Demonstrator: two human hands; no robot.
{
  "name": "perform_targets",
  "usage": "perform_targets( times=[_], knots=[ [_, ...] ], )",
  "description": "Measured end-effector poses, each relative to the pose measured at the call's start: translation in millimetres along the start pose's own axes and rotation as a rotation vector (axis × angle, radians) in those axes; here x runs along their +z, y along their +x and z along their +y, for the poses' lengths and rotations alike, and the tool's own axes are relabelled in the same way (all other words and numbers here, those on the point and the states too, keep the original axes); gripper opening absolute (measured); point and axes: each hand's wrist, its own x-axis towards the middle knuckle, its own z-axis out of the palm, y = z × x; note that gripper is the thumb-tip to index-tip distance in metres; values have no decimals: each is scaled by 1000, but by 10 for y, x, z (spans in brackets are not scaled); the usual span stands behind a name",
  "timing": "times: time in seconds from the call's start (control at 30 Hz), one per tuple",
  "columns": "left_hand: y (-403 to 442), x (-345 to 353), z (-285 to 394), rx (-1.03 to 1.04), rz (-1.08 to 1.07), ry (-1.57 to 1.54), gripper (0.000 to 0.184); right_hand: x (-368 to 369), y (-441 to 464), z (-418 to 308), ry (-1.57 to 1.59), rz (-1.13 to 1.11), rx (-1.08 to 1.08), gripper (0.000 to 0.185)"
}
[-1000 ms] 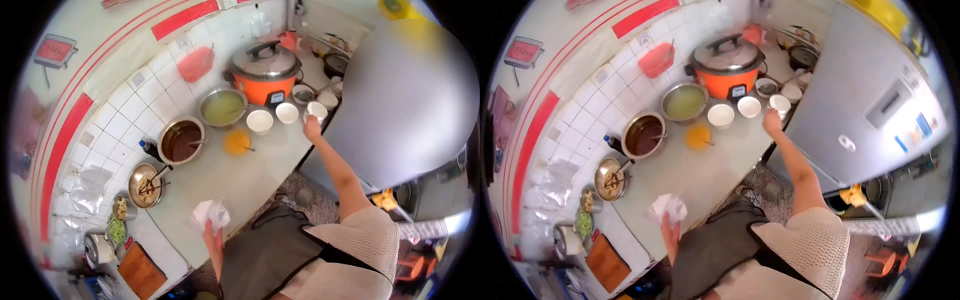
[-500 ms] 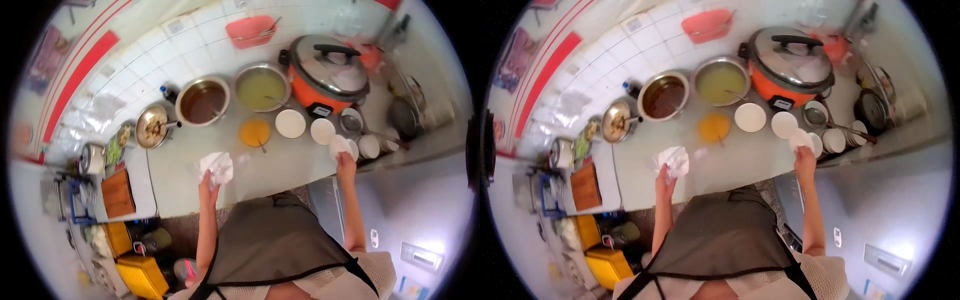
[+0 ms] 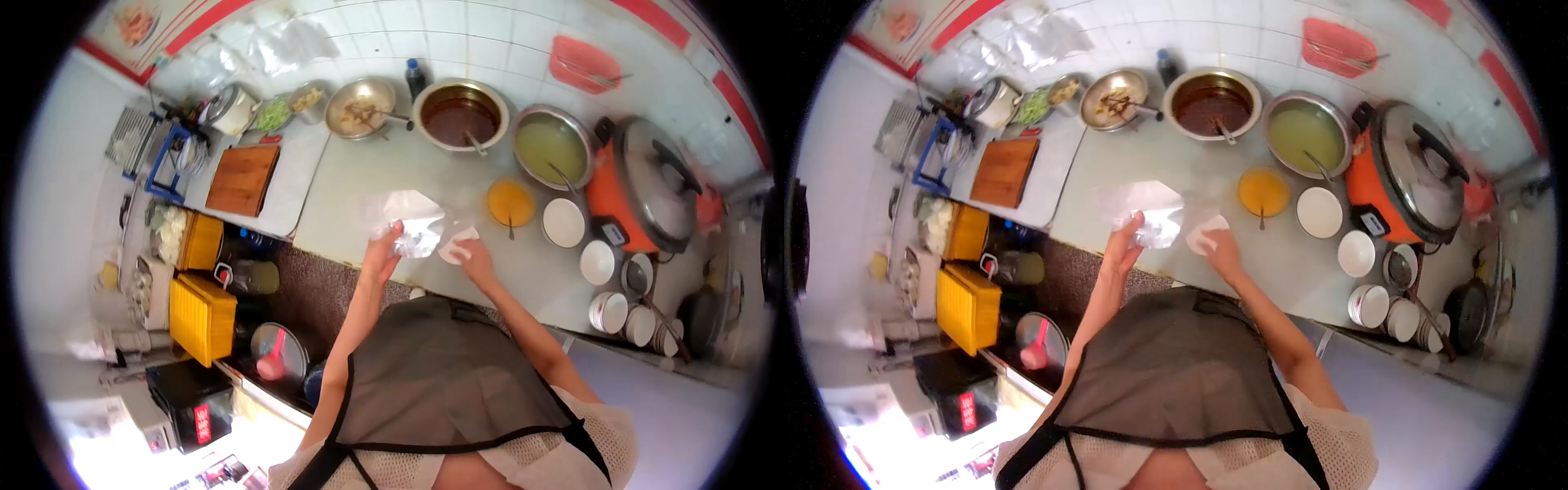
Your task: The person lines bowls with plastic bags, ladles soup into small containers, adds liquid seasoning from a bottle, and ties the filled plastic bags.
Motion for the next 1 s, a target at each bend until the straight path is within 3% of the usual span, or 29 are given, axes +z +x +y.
perform_targets(
  times=[0.07,0.1,0.17,0.27,0.47,0.57,0.63,0.67,0.73,0.83,1.0],
  knots=[
    [-31,-104,10,-40,-6,-50,36,-332,343,-143,787,81,467,26],
    [-63,-176,32,-88,-26,-80,36,-470,482,-251,791,49,455,26],
    [38,-343,-88,-34,-84,-46,39,-620,823,-437,1159,-315,649,27],
    [63,-413,-129,-2,-146,-53,39,-326,988,-494,1129,-475,592,26],
    [218,-694,-207,66,77,13,35,-124,962,-645,952,-185,557,27],
    [411,-897,-337,144,180,-28,30,-82,955,-641,975,-229,444,27],
    [491,-1027,-345,191,197,-5,26,-86,971,-767,1111,-58,510,25],
    [498,-1056,-329,208,208,-9,26,-62,965,-712,1116,-72,493,25],
    [420,-1030,-211,228,257,44,24,-68,1036,-667,1165,-142,670,22],
    [488,-1108,-160,254,227,67,23,-176,1125,-1041,1145,-135,690,18],
    [580,-1271,-24,202,174,168,23,142,1206,-651,964,-171,565,18]
  ],
)
